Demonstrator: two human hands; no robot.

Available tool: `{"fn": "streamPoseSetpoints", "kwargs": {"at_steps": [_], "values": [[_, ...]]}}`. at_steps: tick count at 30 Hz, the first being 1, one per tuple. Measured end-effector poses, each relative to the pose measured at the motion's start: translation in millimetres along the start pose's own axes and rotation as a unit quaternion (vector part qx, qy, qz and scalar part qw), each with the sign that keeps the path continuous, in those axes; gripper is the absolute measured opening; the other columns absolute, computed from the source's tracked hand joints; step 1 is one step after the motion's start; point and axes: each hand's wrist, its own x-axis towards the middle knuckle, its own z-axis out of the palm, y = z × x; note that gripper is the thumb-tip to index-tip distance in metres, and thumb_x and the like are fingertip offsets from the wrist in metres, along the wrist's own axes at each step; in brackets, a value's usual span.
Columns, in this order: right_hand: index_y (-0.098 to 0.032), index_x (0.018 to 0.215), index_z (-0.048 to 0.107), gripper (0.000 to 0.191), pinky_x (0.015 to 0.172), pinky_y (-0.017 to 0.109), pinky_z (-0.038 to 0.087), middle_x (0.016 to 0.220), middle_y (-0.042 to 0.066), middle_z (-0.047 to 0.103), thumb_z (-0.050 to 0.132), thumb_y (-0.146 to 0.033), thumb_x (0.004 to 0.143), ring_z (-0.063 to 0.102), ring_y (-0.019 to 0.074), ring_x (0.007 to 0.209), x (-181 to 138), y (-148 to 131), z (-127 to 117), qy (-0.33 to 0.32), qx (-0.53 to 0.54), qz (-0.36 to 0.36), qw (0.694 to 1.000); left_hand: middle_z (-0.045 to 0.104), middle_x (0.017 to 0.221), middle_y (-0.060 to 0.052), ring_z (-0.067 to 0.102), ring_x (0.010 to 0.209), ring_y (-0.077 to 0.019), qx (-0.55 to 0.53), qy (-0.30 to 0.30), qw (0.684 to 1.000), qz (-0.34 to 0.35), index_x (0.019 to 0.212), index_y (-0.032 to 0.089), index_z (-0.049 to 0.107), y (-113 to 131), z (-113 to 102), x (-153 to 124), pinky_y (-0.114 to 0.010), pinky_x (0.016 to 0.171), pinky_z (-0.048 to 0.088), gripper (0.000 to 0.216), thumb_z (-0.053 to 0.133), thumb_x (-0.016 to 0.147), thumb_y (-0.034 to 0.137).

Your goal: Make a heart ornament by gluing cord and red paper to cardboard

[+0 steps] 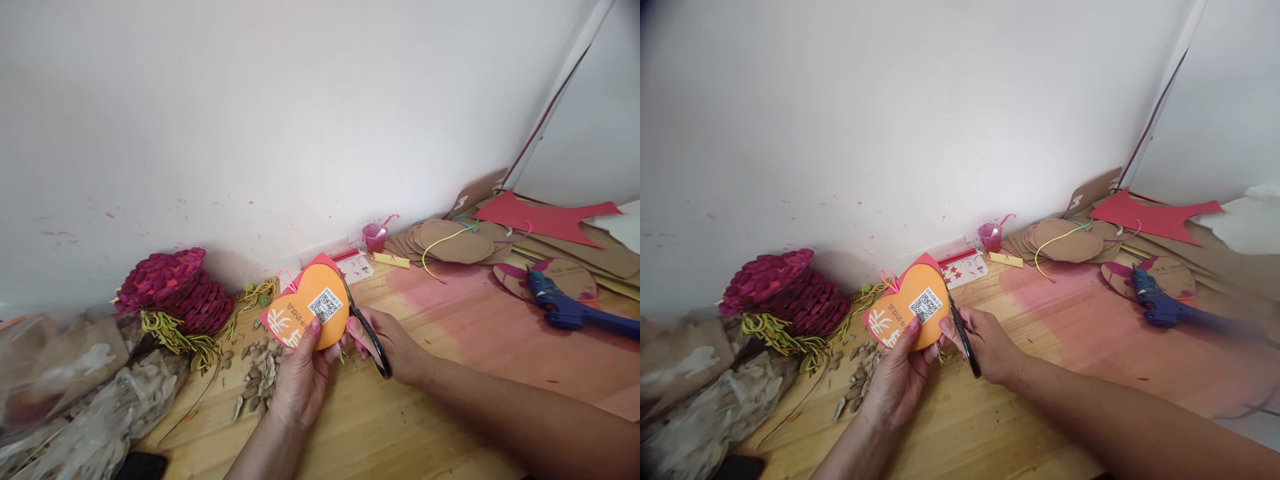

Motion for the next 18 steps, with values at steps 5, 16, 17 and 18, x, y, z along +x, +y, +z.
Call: {"fn": "streamPoseSetpoints", "kwargs": {"at_steps": [5,16,17,18], "values": [[-0.019,0.079,0.055,0.035,0.052,0.024,0.039,0.064,-0.004,0.050,0.055,-0.051,0.096,0.048,0.0116,0.054,0.1,0.2,-0.2,0.005,0.010,0.017,1.000,0.070,0.123,-0.009,0.073,0.091,-0.0193,-0.002,0.002,1.000,0.001,0.124,0.023,0.063,1.1,1.0,-1.0,-0.030,0.074,0.065,0.047,0.077,0.080,0.015],[-0.020,0.075,0.058,0.033,0.047,0.022,0.037,0.057,-0.005,0.047,0.062,-0.050,0.090,0.044,0.0100,0.048,0.4,-15.9,-3.4,0.002,0.003,0.036,0.999,0.072,0.115,-0.009,0.073,0.087,-0.0195,0.006,0.001,1.000,0.009,0.121,0.021,0.063,2.8,0.0,2.5,-0.031,0.073,0.065,0.045,0.078,0.078,0.015],[-0.020,0.074,0.058,0.034,0.047,0.022,0.036,0.056,-0.006,0.046,0.062,-0.050,0.090,0.044,0.0101,0.047,0.7,-17.3,-3.5,0.002,0.000,0.035,0.999,0.072,0.115,-0.009,0.073,0.086,-0.0194,0.007,-0.001,1.000,0.012,0.121,0.021,0.063,3.2,0.2,2.1,-0.031,0.073,0.065,0.046,0.078,0.078,0.015],[-0.020,0.073,0.058,0.034,0.047,0.022,0.036,0.055,-0.006,0.046,0.062,-0.050,0.090,0.044,0.0102,0.046,1.0,-18.6,-3.6,0.002,-0.003,0.034,0.999,0.073,0.114,-0.009,0.073,0.085,-0.0192,0.009,-0.003,1.000,0.014,0.120,0.021,0.064,3.7,0.3,1.7,-0.031,0.072,0.065,0.045,0.079,0.078,0.016]]}}
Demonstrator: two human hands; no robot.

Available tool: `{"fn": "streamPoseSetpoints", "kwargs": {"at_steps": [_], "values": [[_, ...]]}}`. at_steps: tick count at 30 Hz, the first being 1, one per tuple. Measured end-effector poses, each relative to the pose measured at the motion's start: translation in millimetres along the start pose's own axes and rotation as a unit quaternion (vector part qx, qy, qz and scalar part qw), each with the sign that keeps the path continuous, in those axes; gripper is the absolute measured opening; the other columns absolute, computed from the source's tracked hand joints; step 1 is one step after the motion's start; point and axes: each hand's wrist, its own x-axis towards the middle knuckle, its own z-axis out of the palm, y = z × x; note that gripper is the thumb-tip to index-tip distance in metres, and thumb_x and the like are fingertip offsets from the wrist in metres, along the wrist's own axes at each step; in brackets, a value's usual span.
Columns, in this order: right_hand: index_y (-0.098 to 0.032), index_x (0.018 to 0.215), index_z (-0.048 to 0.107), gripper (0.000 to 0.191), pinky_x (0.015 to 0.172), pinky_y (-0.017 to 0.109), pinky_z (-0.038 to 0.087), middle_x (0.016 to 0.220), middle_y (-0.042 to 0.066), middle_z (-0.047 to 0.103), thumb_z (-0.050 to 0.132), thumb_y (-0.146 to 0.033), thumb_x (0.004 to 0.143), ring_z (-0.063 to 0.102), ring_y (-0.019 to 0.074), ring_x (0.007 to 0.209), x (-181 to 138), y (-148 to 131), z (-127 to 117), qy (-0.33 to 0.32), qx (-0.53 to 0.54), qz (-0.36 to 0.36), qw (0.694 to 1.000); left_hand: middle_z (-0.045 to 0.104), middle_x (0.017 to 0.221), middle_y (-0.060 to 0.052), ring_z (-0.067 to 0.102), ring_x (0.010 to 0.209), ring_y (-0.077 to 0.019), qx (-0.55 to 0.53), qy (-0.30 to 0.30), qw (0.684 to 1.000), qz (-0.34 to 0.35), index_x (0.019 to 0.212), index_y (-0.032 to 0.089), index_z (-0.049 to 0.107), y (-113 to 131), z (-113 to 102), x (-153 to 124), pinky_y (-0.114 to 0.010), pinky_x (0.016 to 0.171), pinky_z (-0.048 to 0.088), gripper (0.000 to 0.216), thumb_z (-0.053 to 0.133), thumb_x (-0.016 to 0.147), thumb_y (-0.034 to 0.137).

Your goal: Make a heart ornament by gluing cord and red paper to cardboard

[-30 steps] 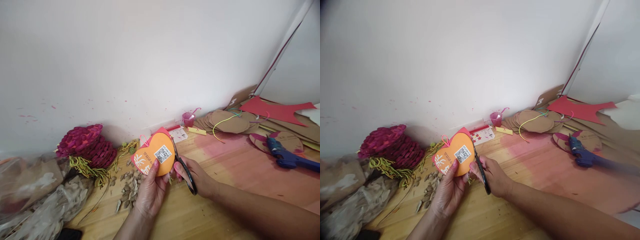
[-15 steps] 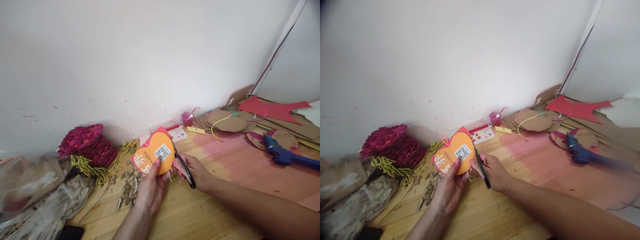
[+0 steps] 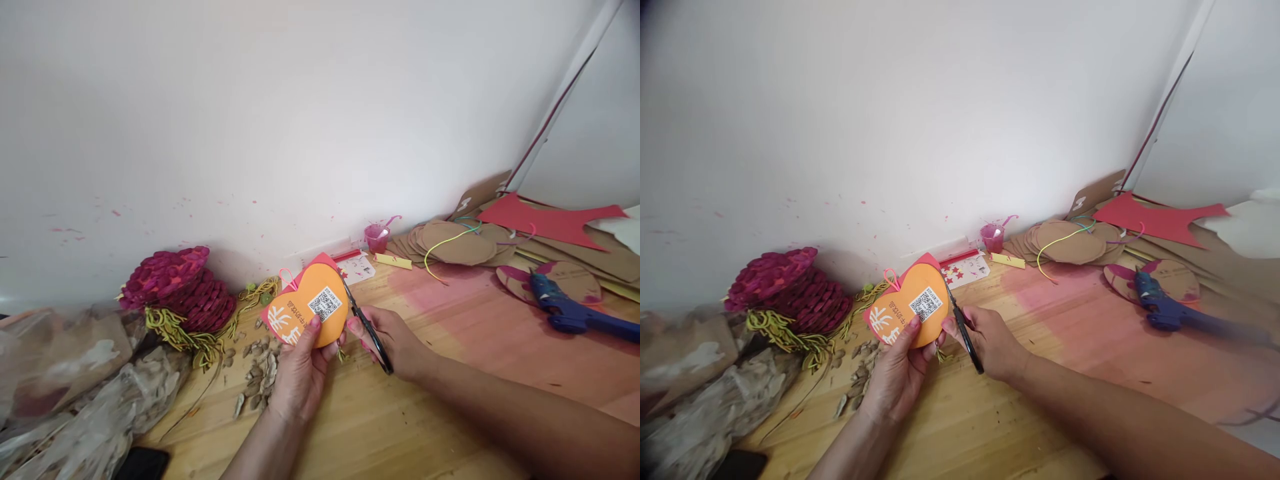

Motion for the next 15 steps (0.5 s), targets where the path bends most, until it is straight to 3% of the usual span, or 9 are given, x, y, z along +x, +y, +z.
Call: {"fn": "streamPoseSetpoints", "kwargs": {"at_steps": [10,15], "values": [[-0.021,0.068,0.046,0.038,0.049,0.022,0.035,0.057,-0.005,0.046,0.062,-0.049,0.090,0.043,0.0107,0.050,1.3,-0.5,-2.3,0.009,-0.039,-0.012,0.999,0.073,0.110,-0.008,0.073,0.081,-0.0180,0.022,-0.020,1.000,0.010,0.121,0.020,0.062,6.6,-2.1,4.1,-0.028,0.070,0.064,0.048,0.080,0.076,0.018],[-0.022,0.070,0.043,0.041,0.050,0.024,0.036,0.058,-0.006,0.046,0.057,-0.053,0.091,0.044,0.0111,0.052,4.0,8.5,-2.7,0.009,0.006,-0.001,1.000,0.074,0.102,-0.009,0.073,0.072,-0.0193,0.054,-0.041,0.998,-0.015,0.126,0.018,0.058,11.7,-1.1,3.2,-0.026,0.058,0.063,0.058,0.082,0.074,0.019]]}}
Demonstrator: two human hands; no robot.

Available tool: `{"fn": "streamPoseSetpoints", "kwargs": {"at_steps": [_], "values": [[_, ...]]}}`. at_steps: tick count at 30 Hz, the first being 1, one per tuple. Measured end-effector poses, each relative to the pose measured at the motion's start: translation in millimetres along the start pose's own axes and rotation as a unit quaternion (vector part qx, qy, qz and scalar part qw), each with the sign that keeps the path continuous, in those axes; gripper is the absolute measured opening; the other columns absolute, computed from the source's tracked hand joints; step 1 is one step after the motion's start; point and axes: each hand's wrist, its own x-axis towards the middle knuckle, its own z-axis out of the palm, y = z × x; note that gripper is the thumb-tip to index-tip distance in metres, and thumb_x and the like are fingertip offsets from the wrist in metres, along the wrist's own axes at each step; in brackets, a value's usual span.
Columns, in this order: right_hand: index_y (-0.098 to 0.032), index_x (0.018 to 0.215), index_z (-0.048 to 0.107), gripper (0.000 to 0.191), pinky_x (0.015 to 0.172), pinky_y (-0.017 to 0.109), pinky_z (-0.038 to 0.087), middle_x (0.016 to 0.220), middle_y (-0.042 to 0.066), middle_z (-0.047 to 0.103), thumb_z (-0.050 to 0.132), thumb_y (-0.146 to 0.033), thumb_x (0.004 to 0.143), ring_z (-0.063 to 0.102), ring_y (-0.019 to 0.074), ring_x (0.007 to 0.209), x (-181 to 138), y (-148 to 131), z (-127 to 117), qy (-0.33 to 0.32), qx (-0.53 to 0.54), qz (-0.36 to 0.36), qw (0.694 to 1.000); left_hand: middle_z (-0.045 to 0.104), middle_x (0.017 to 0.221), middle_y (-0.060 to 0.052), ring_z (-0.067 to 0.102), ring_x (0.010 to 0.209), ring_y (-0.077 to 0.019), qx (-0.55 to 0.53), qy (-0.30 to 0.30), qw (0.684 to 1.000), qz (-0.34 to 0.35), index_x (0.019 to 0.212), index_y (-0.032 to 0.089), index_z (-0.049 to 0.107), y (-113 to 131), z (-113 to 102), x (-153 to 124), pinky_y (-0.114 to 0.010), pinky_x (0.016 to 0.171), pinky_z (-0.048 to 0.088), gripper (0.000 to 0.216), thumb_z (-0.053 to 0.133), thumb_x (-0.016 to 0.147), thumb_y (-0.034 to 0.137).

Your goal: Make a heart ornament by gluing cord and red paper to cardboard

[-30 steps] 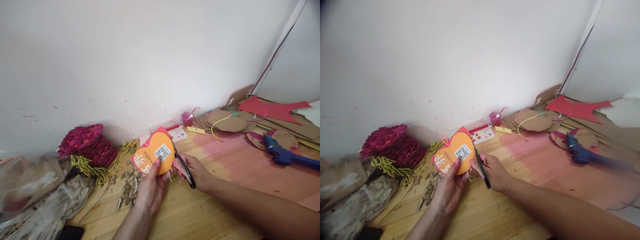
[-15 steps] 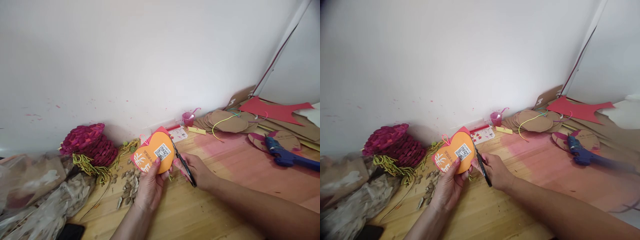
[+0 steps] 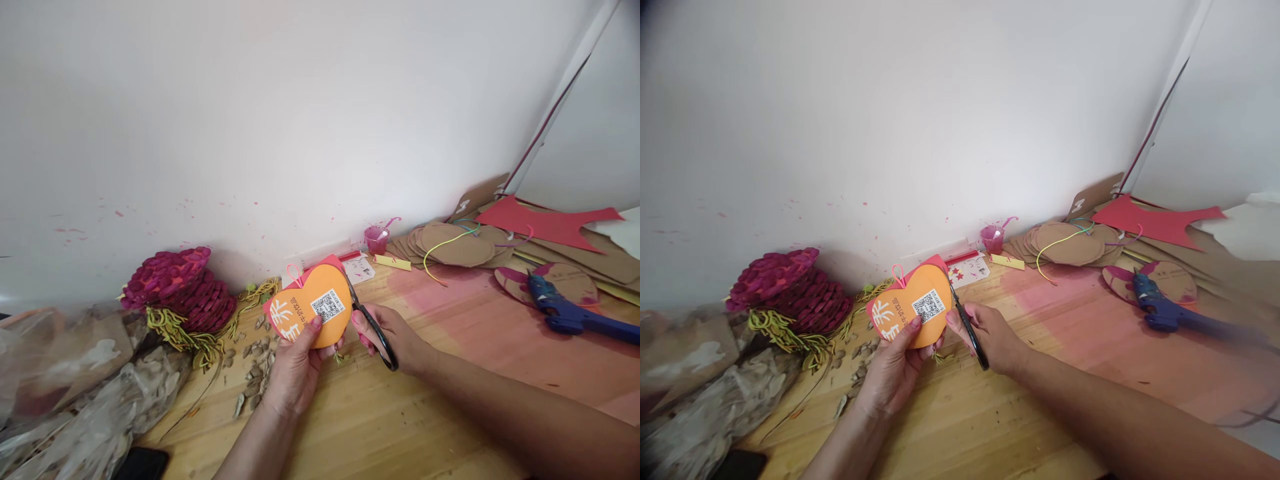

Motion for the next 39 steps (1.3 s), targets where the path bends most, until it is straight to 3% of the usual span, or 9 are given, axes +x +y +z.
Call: {"fn": "streamPoseSetpoints", "kwargs": {"at_steps": [4,10,19,29,33,39], "values": [[-0.022,0.071,0.043,0.042,0.049,0.024,0.035,0.059,-0.005,0.047,0.058,-0.055,0.091,0.044,0.0113,0.051,0.6,3.8,0.2,0.000,0.016,-0.006,1.000,0.074,0.100,-0.009,0.071,0.063,-0.0184,0.006,0.000,1.000,-0.001,0.129,0.019,0.056,1.3,1.9,-1.9,-0.025,0.051,0.060,0.063,0.084,0.072,0.020],[-0.021,0.070,0.044,0.042,0.047,0.023,0.035,0.058,-0.005,0.046,0.060,-0.055,0.089,0.044,0.0104,0.049,-1.3,1.8,-0.9,0.006,0.007,0.010,1.000,0.073,0.101,-0.010,0.071,0.065,-0.0180,0.015,0.003,1.000,0.008,0.126,0.018,0.057,0.3,2.0,-2.3,-0.026,0.054,0.061,0.061,0.084,0.072,0.022],[-0.022,0.071,0.046,0.040,0.045,0.024,0.033,0.052,-0.007,0.043,0.063,-0.055,0.086,0.039,0.0105,0.045,-0.9,-11.0,-3.7,0.014,-0.036,0.016,0.999,0.074,0.097,-0.007,0.070,0.068,-0.0172,0.022,0.030,0.999,0.025,0.109,0.015,0.066,5.1,0.8,2.1,-0.027,0.056,0.061,0.048,0.087,0.067,0.022],[-0.023,0.064,0.041,0.046,0.043,0.024,0.029,0.051,-0.007,0.039,0.064,-0.057,0.083,0.038,0.0109,0.045,0.0,-16.8,-2.4,0.032,-0.072,0.011,0.997,0.075,0.102,-0.007,0.072,0.070,-0.0171,0.014,0.042,0.998,0.054,0.114,0.017,0.065,4.9,-6.4,6.6,-0.023,0.053,0.059,0.050,0.085,0.068,0.021],[-0.023,0.065,0.040,0.045,0.045,0.024,0.030,0.053,-0.006,0.041,0.063,-0.056,0.085,0.040,0.0113,0.047,-0.3,-14.1,-3.0,0.023,-0.086,0.004,0.996,0.076,0.102,-0.008,0.073,0.072,-0.0178,0.002,0.071,0.996,0.046,0.113,0.017,0.066,5.8,-7.8,7.9,-0.021,0.053,0.058,0.050,0.086,0.066,0.019],[-0.022,0.069,0.041,0.041,0.049,0.024,0.034,0.057,-0.005,0.044,0.058,-0.052,0.091,0.043,0.0112,0.051,-0.3,-3.0,-5.6,0.007,-0.046,-0.002,0.999,0.076,0.104,-0.009,0.074,0.076,-0.0190,0.012,0.060,0.997,0.039,0.109,0.016,0.068,4.9,-6.7,7.5,-0.022,0.055,0.059,0.050,0.088,0.063,0.017]]}}
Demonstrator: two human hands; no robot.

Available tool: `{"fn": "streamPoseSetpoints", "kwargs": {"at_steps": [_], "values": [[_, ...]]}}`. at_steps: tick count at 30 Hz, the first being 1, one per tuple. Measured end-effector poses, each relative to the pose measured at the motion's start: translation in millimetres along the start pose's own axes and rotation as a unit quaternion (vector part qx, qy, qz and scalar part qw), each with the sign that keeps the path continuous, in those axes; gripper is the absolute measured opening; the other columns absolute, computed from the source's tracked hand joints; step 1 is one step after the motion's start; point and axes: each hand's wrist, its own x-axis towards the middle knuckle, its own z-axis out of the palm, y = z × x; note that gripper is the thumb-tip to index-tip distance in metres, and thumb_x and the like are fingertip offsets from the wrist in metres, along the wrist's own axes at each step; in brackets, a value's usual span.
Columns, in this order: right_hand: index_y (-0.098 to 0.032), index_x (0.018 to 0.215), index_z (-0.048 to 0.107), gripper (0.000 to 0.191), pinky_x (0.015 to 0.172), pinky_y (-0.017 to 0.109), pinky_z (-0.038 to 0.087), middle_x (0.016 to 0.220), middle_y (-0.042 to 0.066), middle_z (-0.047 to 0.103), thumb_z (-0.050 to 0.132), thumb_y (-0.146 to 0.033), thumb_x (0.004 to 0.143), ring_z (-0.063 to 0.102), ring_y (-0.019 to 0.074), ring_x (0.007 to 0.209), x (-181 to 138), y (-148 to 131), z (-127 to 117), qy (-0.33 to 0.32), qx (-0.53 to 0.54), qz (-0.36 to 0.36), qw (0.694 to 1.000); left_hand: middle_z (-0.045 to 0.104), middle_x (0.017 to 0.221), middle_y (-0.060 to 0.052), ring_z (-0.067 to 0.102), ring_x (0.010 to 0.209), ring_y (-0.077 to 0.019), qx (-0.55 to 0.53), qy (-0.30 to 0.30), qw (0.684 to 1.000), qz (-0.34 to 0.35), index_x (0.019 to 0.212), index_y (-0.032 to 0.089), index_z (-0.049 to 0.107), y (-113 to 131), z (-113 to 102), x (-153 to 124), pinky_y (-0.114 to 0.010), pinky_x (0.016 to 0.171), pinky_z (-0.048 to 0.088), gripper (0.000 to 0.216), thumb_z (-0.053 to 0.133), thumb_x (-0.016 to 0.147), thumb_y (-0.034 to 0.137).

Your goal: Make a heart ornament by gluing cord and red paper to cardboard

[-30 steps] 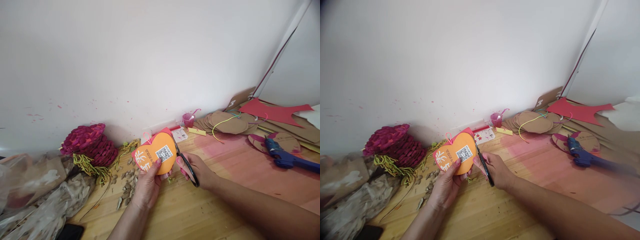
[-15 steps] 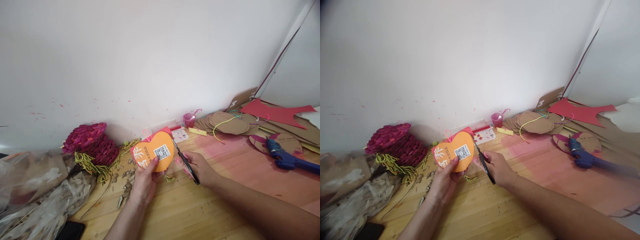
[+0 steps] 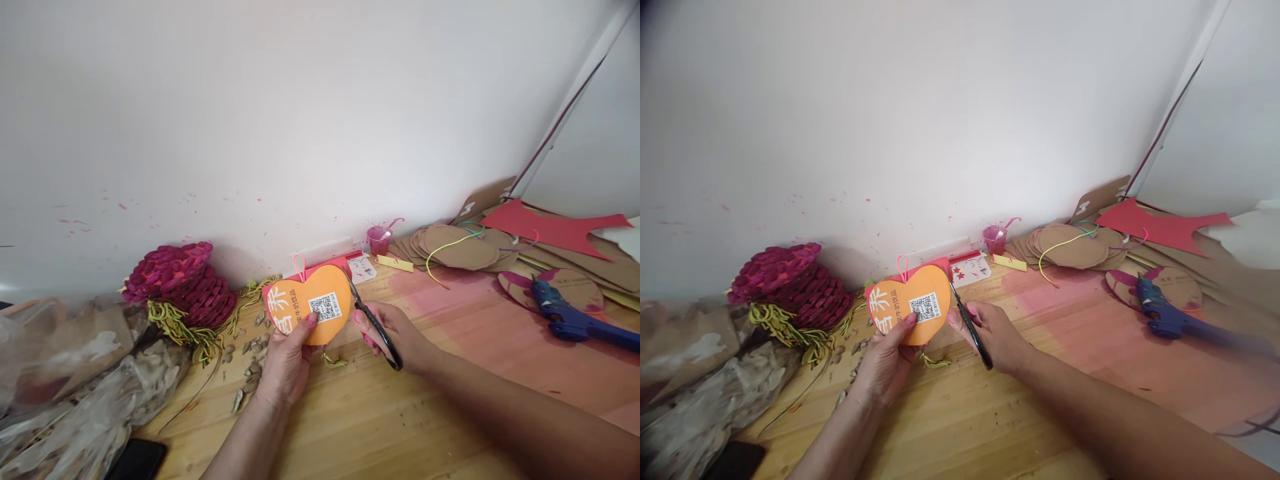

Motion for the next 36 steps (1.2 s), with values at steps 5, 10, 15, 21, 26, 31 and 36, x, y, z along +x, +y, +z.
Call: {"fn": "streamPoseSetpoints", "kwargs": {"at_steps": [5,10,15,21,26,31,36], "values": [[-0.022,0.070,0.044,0.040,0.047,0.024,0.034,0.053,-0.006,0.045,0.057,-0.053,0.091,0.043,0.0111,0.048,1.4,6.9,-0.9,0.001,0.007,0.024,1.000,0.076,0.105,-0.010,0.074,0.075,-0.0188,0.007,-0.008,1.000,0.007,0.116,0.016,0.067,-0.8,-1.1,0.9,-0.021,0.055,0.059,0.056,0.088,0.064,0.019],[-0.022,0.068,0.042,0.042,0.044,0.024,0.032,0.053,-0.006,0.045,0.060,-0.054,0.089,0.043,0.0105,0.045,1.5,4.7,-1.3,0.011,-0.006,0.021,1.000,0.076,0.105,-0.011,0.075,0.079,-0.0216,0.009,-0.008,1.000,0.012,0.117,0.016,0.067,0.0,-2.4,2.4,-0.022,0.055,0.059,0.057,0.088,0.064,0.021],[-0.022,0.066,0.041,0.043,0.044,0.024,0.033,0.054,-0.006,0.044,0.060,-0.053,0.088,0.041,0.0102,0.045,0.6,2.3,-0.5,0.011,-0.010,0.019,1.000,0.076,0.106,-0.010,0.074,0.080,-0.0200,0.002,-0.005,1.000,0.020,0.114,0.016,0.068,-0.3,-3.2,2.2,-0.020,0.056,0.058,0.054,0.088,0.064,0.022],[-0.022,0.065,0.039,0.044,0.044,0.023,0.032,0.053,-0.006,0.041,0.060,-0.053,0.089,0.040,0.0104,0.046,0.4,4.4,-0.1,0.017,-0.013,0.022,1.000,0.075,0.106,-0.011,0.073,0.076,-0.0175,-0.002,-0.007,1.000,0.005,0.117,0.016,0.066,-2.7,-2.7,1.5,-0.020,0.056,0.057,0.054,0.087,0.068,0.023],[-0.022,0.064,0.038,0.047,0.044,0.024,0.031,0.052,-0.006,0.041,0.061,-0.056,0.088,0.038,0.0104,0.044,0.2,-3.1,-0.3,0.021,-0.035,0.016,0.999,0.075,0.106,-0.009,0.072,0.075,-0.0164,-0.005,-0.001,1.000,0.010,0.115,0.016,0.066,-2.6,-2.7,1.8,-0.020,0.056,0.058,0.052,0.087,0.067,0.021],[-0.022,0.063,0.038,0.049,0.044,0.024,0.030,0.051,-0.006,0.042,0.060,-0.059,0.086,0.039,0.0109,0.045,-0.5,-9.6,0.4,0.025,-0.055,0.012,0.998,0.075,0.106,-0.010,0.073,0.075,-0.0172,-0.008,0.006,1.000,0.011,0.115,0.016,0.066,-1.3,-2.5,2.5,-0.019,0.054,0.056,0.054,0.087,0.067,0.022],[-0.022,0.063,0.037,0.049,0.045,0.024,0.030,0.051,-0.006,0.040,0.062,-0.058,0.086,0.039,0.0106,0.045,-0.9,-8.8,0.4,0.009,-0.055,0.013,0.998,0.075,0.109,-0.009,0.074,0.086,-0.0183,-0.039,0.050,0.998,0.018,0.115,0.018,0.067,0.8,-1.4,5.5,-0.022,0.068,0.061,0.046,0.082,0.072,0.013]]}}
